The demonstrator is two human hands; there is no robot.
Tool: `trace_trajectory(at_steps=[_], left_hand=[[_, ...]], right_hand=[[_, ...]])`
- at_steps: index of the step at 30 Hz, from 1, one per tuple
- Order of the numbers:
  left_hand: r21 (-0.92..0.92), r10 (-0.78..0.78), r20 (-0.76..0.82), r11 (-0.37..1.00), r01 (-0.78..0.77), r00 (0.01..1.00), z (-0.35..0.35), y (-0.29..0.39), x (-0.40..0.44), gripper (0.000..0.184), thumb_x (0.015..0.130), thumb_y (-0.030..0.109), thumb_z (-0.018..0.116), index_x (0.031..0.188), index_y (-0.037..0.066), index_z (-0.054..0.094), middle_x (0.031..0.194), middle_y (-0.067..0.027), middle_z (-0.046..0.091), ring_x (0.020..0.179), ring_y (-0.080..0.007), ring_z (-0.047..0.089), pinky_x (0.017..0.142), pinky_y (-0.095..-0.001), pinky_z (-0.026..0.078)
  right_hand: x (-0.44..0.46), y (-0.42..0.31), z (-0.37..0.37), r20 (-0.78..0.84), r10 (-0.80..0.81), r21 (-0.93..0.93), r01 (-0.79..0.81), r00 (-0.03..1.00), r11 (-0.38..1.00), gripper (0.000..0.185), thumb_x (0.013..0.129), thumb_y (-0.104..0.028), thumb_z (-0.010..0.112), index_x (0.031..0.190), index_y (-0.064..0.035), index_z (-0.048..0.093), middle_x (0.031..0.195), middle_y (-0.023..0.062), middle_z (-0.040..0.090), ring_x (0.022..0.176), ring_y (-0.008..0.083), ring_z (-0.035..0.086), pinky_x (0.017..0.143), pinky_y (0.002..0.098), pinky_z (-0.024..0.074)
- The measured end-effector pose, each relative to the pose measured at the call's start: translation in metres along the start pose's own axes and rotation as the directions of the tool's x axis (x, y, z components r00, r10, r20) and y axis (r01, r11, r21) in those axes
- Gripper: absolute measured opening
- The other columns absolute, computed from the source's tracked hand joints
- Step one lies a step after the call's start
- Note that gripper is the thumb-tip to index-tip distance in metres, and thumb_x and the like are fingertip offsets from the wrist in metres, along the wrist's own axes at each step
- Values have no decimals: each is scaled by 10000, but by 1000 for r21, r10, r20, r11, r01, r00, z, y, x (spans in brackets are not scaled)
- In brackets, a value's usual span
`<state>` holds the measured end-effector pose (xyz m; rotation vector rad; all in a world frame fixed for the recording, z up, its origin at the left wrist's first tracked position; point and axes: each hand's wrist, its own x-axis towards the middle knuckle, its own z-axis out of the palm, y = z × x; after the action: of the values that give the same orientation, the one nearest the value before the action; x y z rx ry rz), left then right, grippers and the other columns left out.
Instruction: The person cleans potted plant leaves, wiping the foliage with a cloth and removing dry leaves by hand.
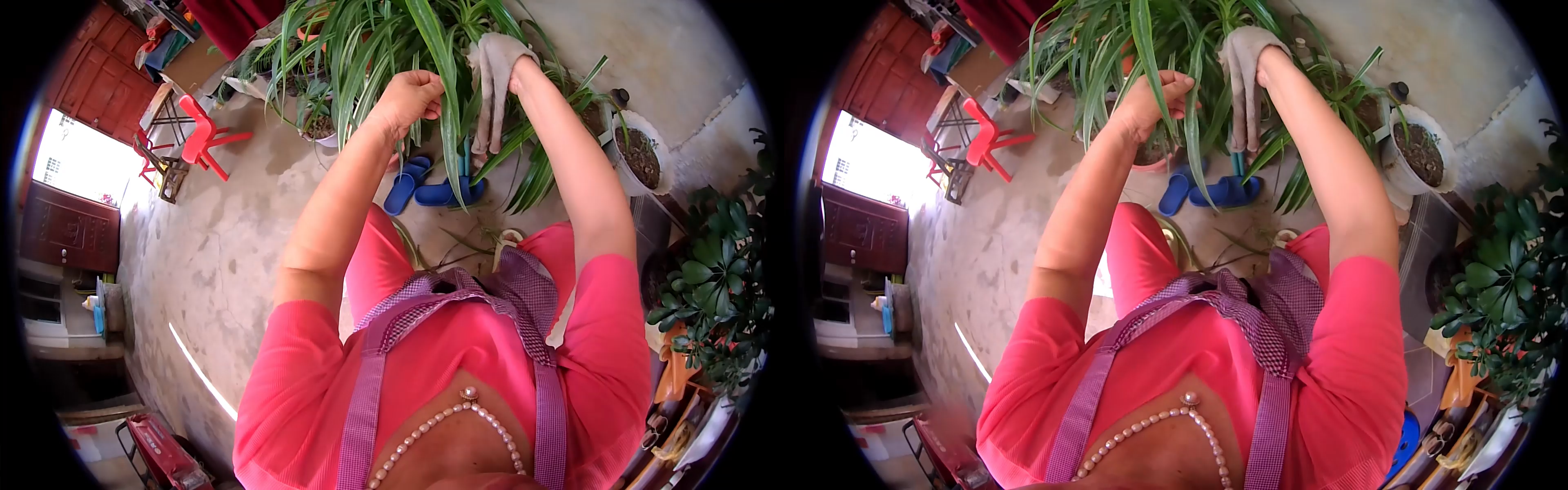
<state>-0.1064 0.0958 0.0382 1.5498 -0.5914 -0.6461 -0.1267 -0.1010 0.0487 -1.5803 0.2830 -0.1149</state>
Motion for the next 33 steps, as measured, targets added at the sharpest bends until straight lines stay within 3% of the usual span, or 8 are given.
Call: trace_trajectory(at_steps=[12,15,19,20,21,24,29,33], left_hand=[[-183,-30,-22,983,25,999,27,-19,1,144,809,222,522,833,80,528,732,-64,606,618,-112,557,580,-224,436],[-291,-49,-19,956,41,999,41,-25,3,146,808,194,524,822,49,515,670,-52,565,546,-119,539,494,-218,435],[-345,-65,19,936,68,998,55,-29,5,135,811,196,517,780,65,503,654,-48,556,550,-129,547,499,-219,438],[-354,-72,15,933,73,997,58,-31,7,124,808,188,520,774,72,496,667,-40,552,568,-130,546,508,-221,442],[-373,-76,21,924,78,997,60,-32,7,116,809,184,520,789,72,496,696,-43,559,596,-135,547,534,-231,445],[-444,-76,40,892,86,996,66,-32,10,95,816,163,504,839,72,495,782,-42,568,713,-146,545,627,-268,450],[-689,-63,96,716,112,993,82,-37,19,80,809,156,501,848,87,492,879,-51,540,857,-193,503,746,-336,406],[-781,-111,181,587,211,977,101,-32,21,85,814,169,481,855,96,496,901,-43,533,929,-226,471,816,-388,366]], right_hand=[[-88,23,-19,124,-28,-294,64,992,954,75,739,-30,456,729,9,519,574,88,487,469,174,455,434,301,377],[-124,21,-12,-40,9,65,-7,999,998,86,765,-37,428,784,5,501,616,75,479,510,159,474,455,289,394],[-158,25,-21,83,20,-237,0,996,971,95,788,-52,404,815,-31,492,675,57,482,592,131,495,513,255,408],[-159,42,-33,73,105,190,-117,992,975,131,711,-133,518,811,-52,499,683,80,495,628,179,514,567,275,421],[-162,54,-47,77,-109,-157,120,991,980,203,660,-161,557,823,-54,498,695,89,499,651,201,517,587,286,424],[-179,67,-66,275,-380,-772,439,883,460,398,525,-224,645,854,-58,495,731,112,507,713,257,519,643,311,428],[-232,38,-53,165,-180,-977,185,970,102,480,487,-233,653,897,-55,479,799,141,507,789,283,506,693,316,418],[-253,42,-34,320,-317,-937,347,893,34,272,661,-169,527,898,-46,476,781,146,498,759,286,507,665,348,413]])
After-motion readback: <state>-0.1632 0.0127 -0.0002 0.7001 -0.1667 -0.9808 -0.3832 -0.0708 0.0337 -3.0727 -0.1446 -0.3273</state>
